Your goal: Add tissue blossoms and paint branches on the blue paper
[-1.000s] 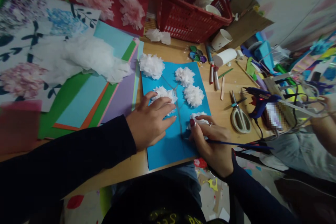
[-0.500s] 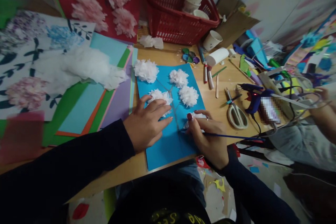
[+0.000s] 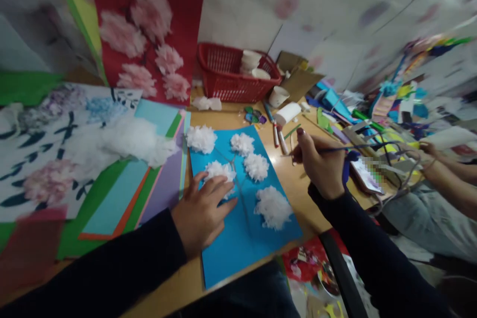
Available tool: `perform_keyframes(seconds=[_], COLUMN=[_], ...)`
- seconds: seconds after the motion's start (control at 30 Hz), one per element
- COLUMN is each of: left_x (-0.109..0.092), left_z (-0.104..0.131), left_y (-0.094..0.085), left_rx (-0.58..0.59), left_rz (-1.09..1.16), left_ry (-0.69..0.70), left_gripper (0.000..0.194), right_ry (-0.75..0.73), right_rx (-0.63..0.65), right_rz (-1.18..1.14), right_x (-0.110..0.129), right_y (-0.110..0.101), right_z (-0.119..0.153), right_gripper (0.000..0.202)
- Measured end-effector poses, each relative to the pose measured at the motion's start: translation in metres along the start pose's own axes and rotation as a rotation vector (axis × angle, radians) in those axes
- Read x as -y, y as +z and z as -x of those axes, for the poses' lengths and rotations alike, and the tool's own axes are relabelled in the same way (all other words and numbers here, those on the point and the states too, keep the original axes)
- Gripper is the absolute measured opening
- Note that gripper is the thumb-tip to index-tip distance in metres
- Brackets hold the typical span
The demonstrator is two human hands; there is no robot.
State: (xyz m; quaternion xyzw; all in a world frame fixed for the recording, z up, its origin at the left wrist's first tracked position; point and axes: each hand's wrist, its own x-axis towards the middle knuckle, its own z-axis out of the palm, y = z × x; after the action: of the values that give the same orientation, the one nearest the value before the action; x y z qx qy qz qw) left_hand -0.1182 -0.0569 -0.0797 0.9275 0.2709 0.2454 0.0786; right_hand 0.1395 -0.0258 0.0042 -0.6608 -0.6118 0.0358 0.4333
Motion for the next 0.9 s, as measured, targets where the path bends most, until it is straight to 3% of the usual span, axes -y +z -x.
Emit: perform_keyframes(seconds=[0.13, 0.27, 0.5, 0.9], left_x=[-0.001, -0.002, -0.003, -0.001], left_z=[0.0, 0.001, 0.001, 0.002], left_y=[0.003, 0.004, 0.004, 0.006], left_rx=[-0.015, -0.028, -0.028, -0.014], left_rz=[-0.003, -0.01, -0.011, 0.003], left_ry=[-0.018, -0.031, -0.058, -0.057], left_gripper=[0.033, 0.033, 0.035, 0.035], right_ry=[0.086, 0.065, 0.038, 0.049], right_rx=[-0.036, 0.052, 0.117, 0.161], right_rz=[0.013, 0.043, 0.098, 0.184], right_x=[-0.029, -0.058, -0.08, -0.088], right_y=[0.029, 0.06, 0.097, 0.102], right_z=[-0.088, -0.13, -0.147, -0.146], right_gripper=[0.043, 0.033, 0.011, 0.01])
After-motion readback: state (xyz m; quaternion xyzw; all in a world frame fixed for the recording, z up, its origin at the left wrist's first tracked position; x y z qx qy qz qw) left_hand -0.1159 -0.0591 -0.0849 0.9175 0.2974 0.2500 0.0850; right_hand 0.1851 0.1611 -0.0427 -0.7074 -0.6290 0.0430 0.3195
